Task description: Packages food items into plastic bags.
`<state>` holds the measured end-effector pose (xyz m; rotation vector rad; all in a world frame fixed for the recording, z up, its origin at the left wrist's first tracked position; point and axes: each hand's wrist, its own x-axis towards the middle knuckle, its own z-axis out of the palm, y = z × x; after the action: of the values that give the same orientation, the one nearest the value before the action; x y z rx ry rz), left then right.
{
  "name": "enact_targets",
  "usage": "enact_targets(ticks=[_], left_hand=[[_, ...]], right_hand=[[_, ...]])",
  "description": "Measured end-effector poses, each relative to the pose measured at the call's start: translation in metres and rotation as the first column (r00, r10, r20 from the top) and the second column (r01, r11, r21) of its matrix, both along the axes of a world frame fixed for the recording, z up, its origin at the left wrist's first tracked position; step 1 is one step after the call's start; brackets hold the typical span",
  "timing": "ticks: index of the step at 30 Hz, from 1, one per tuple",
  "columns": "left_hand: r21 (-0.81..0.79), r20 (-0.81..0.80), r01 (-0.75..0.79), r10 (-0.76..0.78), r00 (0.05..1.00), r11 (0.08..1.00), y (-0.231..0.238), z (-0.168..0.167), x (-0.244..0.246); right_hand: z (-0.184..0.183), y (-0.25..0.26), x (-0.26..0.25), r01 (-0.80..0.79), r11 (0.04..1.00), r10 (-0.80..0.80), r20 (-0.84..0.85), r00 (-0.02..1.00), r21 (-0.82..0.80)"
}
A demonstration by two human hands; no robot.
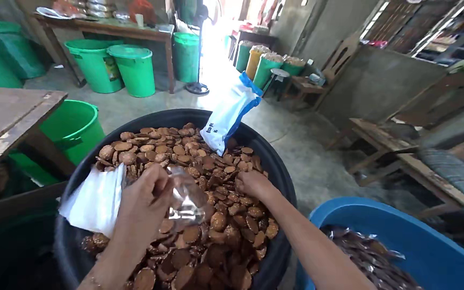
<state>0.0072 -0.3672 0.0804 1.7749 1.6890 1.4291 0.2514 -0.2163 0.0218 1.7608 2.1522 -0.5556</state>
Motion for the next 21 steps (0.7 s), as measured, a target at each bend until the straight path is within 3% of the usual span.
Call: enact_targets(ticks=[2, 4, 5, 6, 7, 8, 9, 10, 12, 14, 15, 16, 17, 18, 19, 20, 21], left_hand=[[0.269, -0.164, -0.056, 0.103, 0.981, 0.962, 0.011, -0.005, 0.001], [0.400, -0.292, 0.002, 0.126, 0.948, 0.916, 0.017, -0.004, 0.004], [0.407, -0.357, 0.050, 0.109, 0.928, 0.912, 0.020, -0.005, 0.007], [0.379, -0.420, 0.110, 0.065, 0.905, 0.919, 0.023, -0.008, 0.011], [0.311, -0.476, 0.178, -0.009, 0.880, 0.934, 0.028, -0.013, 0.017], [0.221, -0.524, 0.242, -0.094, 0.846, 0.945, 0.034, -0.018, 0.023], [0.097, -0.565, 0.288, -0.185, 0.804, 0.953, 0.038, -0.022, 0.032], [-0.034, -0.604, 0.312, -0.268, 0.750, 0.950, 0.043, -0.025, 0.043], [-0.285, -0.612, 0.331, -0.436, 0.660, 0.900, 0.054, -0.026, 0.063], [-0.487, -0.486, 0.328, -0.563, 0.669, 0.810, 0.064, -0.022, 0.076], [-0.521, -0.417, 0.328, -0.570, 0.708, 0.788, 0.067, -0.020, 0.080], [-0.529, -0.337, 0.338, -0.559, 0.758, 0.778, 0.068, -0.017, 0.082], [-0.515, -0.261, 0.354, -0.537, 0.802, 0.781, 0.067, -0.015, 0.084], [-0.466, -0.198, 0.379, -0.511, 0.836, 0.800, 0.066, -0.014, 0.086], [-0.380, -0.161, 0.405, -0.490, 0.857, 0.832, 0.065, -0.015, 0.087], [-0.279, -0.162, 0.414, -0.468, 0.869, 0.866, 0.064, -0.019, 0.088], [-0.194, -0.198, 0.405, -0.440, 0.876, 0.894, 0.062, -0.022, 0.091]], right_hand=[[-0.003, -0.007, 0.008, -0.044, 0.999, 0.045, -0.027, 0.999, 0.021], [-0.004, -0.019, 0.028, 0.014, 0.998, 0.009, -0.320, 0.947, 0.069], [-0.005, -0.028, 0.039, 0.099, 0.993, -0.044, -0.583, 0.811, 0.062], [-0.009, -0.038, 0.047, 0.203, 0.979, -0.119, -0.830, 0.545, -0.007], [-0.013, -0.049, 0.050, 0.265, 0.956, -0.184, -0.961, 0.206, -0.127], [-0.015, -0.058, 0.050, 0.259, 0.932, -0.236, -0.966, -0.101, -0.255], [-0.015, -0.067, 0.048, 0.219, 0.915, -0.264, -0.913, -0.310, -0.339], [-0.014, -0.074, 0.044, 0.171, 0.906, -0.279, -0.851, -0.445, -0.387], [-0.006, -0.087, 0.034, 0.096, 0.895, -0.312, -0.765, -0.563, -0.436], [0.007, -0.099, 0.021, 0.148, 0.886, -0.307, -0.796, -0.521, -0.439], [0.014, -0.105, 0.015, 0.233, 0.900, -0.254, -0.878, -0.404, -0.368], [0.019, -0.111, 0.009, 0.332, 0.922, -0.141, -0.972, -0.190, -0.199], [0.021, -0.115, 0.006, 0.393, 0.916, 0.039, -0.992, 0.120, 0.084], [0.022, -0.117, 0.005, 0.379, 0.831, 0.225, -0.869, 0.440, 0.407], [0.023, -0.116, 0.004, 0.307, 0.697, 0.338, -0.674, 0.656, 0.648], [0.025, -0.114, 0.003, 0.229, 0.599, 0.376, -0.523, 0.765, 0.767], [0.031, -0.113, 0.001, 0.176, 0.584, 0.353, -0.443, 0.824, 0.792]])
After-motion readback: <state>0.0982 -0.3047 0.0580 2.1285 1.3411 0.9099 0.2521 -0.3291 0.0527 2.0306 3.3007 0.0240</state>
